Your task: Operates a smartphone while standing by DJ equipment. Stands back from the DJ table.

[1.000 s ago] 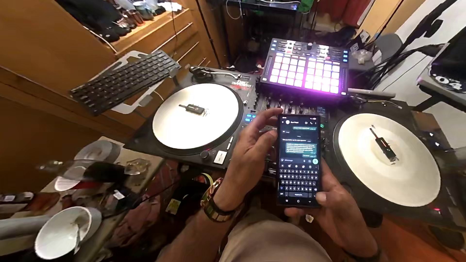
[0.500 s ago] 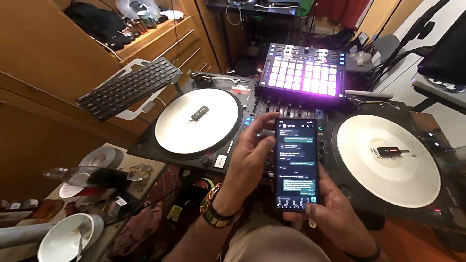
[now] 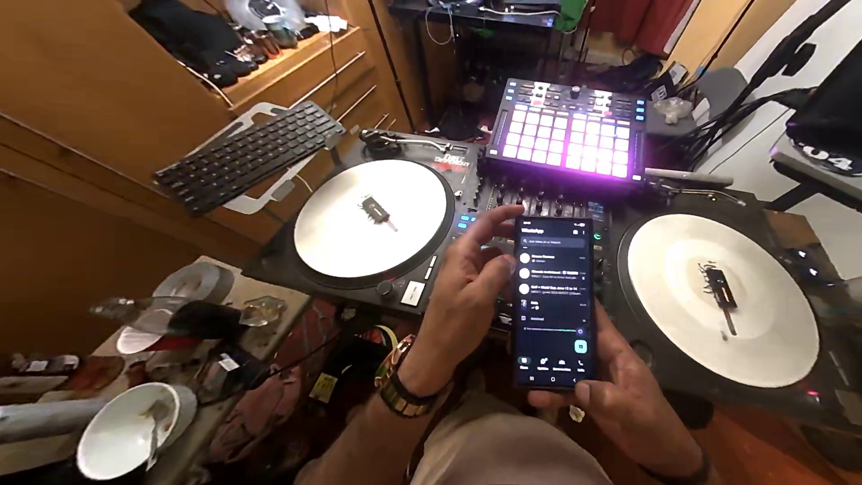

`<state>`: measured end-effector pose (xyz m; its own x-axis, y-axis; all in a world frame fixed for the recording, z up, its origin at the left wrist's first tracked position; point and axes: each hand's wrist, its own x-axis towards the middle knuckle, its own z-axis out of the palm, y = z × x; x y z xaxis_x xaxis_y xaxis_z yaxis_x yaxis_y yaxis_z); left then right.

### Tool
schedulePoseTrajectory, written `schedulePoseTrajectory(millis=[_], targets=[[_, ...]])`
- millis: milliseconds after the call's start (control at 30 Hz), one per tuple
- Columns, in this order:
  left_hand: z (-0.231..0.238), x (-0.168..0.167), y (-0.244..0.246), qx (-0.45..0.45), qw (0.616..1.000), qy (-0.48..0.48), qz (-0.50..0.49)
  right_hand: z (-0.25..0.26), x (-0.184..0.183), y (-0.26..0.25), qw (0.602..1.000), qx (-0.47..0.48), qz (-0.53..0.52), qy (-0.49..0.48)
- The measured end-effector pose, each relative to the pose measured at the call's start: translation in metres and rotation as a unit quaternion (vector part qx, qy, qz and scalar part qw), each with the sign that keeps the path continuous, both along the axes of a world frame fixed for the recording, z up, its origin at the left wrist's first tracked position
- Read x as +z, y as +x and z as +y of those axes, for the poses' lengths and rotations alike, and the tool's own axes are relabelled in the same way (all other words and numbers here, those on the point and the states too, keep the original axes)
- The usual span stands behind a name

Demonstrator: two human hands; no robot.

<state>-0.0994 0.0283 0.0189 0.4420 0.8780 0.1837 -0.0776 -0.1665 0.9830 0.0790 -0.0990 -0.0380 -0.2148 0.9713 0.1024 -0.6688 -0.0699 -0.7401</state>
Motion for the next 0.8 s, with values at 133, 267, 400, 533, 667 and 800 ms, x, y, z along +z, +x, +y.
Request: schedulePoseTrajectory(millis=[133,267,400,533,667,800], targets=[[0.002,-0.002,0.0,-0.004,1.0,0.012,-0.016,0.0,0.003,-0.001,1.0,-0.004,0.007,0.004],[-0.003,-0.003,-0.002,-0.009,1.0,0.007,-0.004,-0.002,0.002,-0.001,1.0,-0.002,0.002,0.006],[-0.01,-0.005,-0.005,-0.07,0.997,0.0,0.008,-0.004,0.002,0.0,1.0,-0.013,-0.016,0.005],[-0.014,-0.007,-0.003,-0.067,0.997,0.01,0.026,-0.003,0.002,0.001,1.0,-0.012,-0.022,0.004],[-0.015,-0.008,-0.002,-0.057,0.997,0.019,0.052,-0.004,0.003,0.0,1.0,-0.02,-0.021,0.0],[-0.014,-0.008,-0.004,-0.062,0.997,0.013,0.036,-0.003,0.005,-0.001,1.0,-0.019,-0.017,-0.002]])
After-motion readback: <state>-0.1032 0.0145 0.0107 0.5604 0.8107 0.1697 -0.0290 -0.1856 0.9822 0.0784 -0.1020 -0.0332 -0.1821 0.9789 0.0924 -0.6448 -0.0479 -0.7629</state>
